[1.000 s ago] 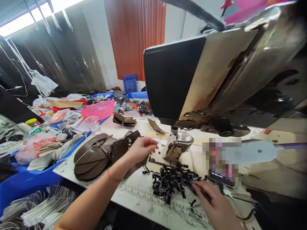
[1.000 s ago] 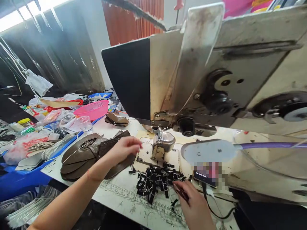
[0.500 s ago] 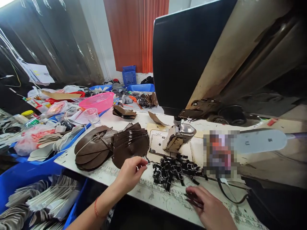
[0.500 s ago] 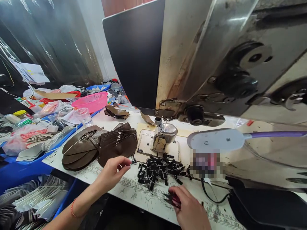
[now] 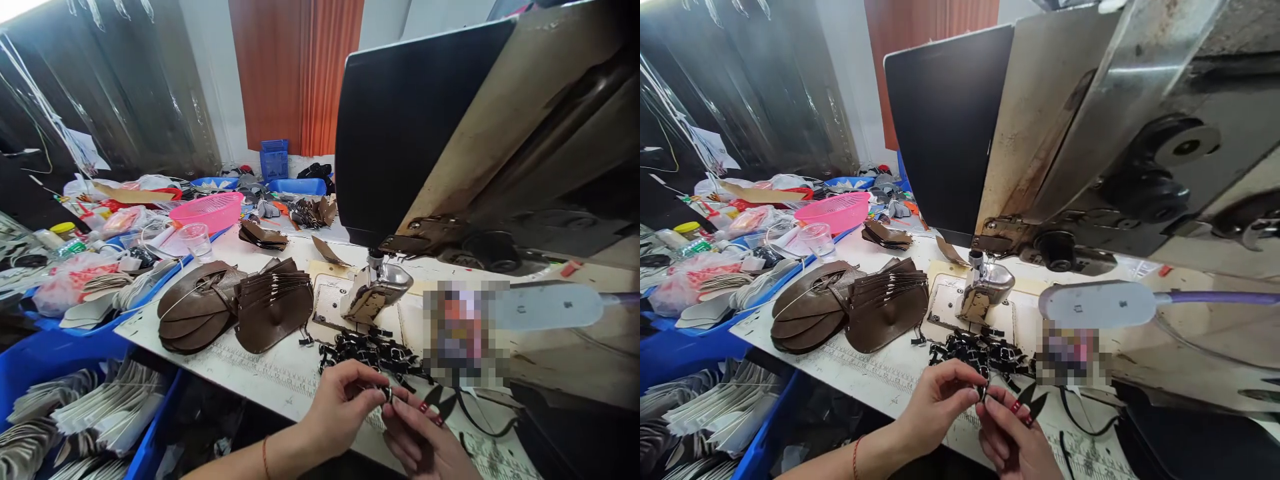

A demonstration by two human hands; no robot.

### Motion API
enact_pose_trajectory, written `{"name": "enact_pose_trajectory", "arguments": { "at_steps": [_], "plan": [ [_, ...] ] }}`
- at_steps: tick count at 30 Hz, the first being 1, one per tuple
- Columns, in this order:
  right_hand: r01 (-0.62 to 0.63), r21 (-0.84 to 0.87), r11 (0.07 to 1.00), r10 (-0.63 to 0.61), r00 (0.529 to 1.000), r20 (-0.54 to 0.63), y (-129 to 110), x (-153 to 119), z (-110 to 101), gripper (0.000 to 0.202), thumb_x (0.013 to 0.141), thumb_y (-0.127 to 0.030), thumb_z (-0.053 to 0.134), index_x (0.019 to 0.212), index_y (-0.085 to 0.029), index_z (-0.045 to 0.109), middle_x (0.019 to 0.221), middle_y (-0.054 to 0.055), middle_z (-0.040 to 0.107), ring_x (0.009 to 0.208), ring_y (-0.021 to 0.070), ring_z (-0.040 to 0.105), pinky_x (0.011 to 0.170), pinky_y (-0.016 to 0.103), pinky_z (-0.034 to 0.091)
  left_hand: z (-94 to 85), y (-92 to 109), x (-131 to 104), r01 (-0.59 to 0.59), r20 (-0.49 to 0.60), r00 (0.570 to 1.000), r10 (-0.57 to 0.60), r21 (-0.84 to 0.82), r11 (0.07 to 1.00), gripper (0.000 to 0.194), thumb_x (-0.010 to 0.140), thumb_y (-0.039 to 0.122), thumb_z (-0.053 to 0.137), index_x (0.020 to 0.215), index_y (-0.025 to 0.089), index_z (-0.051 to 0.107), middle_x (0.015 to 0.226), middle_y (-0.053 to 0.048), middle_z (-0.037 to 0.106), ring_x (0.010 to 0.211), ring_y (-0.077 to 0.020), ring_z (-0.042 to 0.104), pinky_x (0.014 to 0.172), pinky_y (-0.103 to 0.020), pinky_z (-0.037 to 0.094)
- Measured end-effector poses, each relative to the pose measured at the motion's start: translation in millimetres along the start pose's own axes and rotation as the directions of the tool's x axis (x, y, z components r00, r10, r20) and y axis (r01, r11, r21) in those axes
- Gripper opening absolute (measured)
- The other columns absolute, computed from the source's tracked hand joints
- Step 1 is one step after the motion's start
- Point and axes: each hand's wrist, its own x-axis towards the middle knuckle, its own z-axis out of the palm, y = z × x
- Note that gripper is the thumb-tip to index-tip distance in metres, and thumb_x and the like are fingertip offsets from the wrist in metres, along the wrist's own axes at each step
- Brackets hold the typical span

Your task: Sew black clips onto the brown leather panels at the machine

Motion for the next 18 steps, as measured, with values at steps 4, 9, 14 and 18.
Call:
{"name": "enact_pose_trajectory", "arguments": {
  "at_steps": [4,9,14,18],
  "plan": [
    [0.325,-0.370,0.870,-0.344,0.939,0.016,2.2,3.4,-2.4,0.034,0.063,-0.049,0.078,0.075,-0.020,0.064,0.051,-0.006,0.044,0.047,0.0082,0.038,0.045,0.021,0.036,-2.5,3.5,3.0,0.023,-0.036,0.999,-0.024,-0.039,0.999,0.020,0.071,0.033,0.074,0.078,0.014,0.074,0.077,-0.006,0.066,0.072,-0.0144,0.058,0.067,-0.026,0.045],
    [0.678,-0.675,0.291,-0.680,0.643,0.353,-3.2,6.1,-7.4,0.013,0.079,-0.036,0.066,0.085,-0.024,0.066,0.077,0.002,0.064,0.055,0.0125,0.053,0.052,0.023,0.045,-4.4,3.0,8.2,0.178,-0.057,0.980,-0.189,-0.167,0.970,0.032,0.057,0.037,0.083,0.072,0.014,0.068,0.066,-0.001,0.064,0.061,-0.0107,0.054,0.060,-0.023,0.042],
    [0.714,-0.678,0.174,-0.740,0.549,0.388,-2.7,7.0,-4.1,0.011,0.082,-0.033,0.063,0.078,-0.023,0.064,0.073,0.002,0.064,0.056,0.0140,0.057,0.052,0.022,0.046,-1.7,-0.9,7.0,0.192,-0.101,0.974,-0.204,-0.116,0.975,0.031,0.063,0.042,0.079,0.070,0.013,0.071,0.064,-0.005,0.067,0.061,-0.0135,0.057,0.061,-0.026,0.045],
    [0.675,-0.665,0.320,-0.762,0.601,0.243,-0.4,-0.1,7.5,0.020,0.082,-0.040,0.062,0.071,-0.023,0.058,0.064,-0.002,0.054,0.049,0.0115,0.046,0.047,0.022,0.038,-2.1,-4.4,3.2,0.058,-0.070,0.996,-0.062,-0.057,0.997,0.028,0.064,0.036,0.079,0.083,0.016,0.074,0.090,-0.010,0.071,0.083,-0.0200,0.062,0.074,-0.030,0.049]
  ]
}}
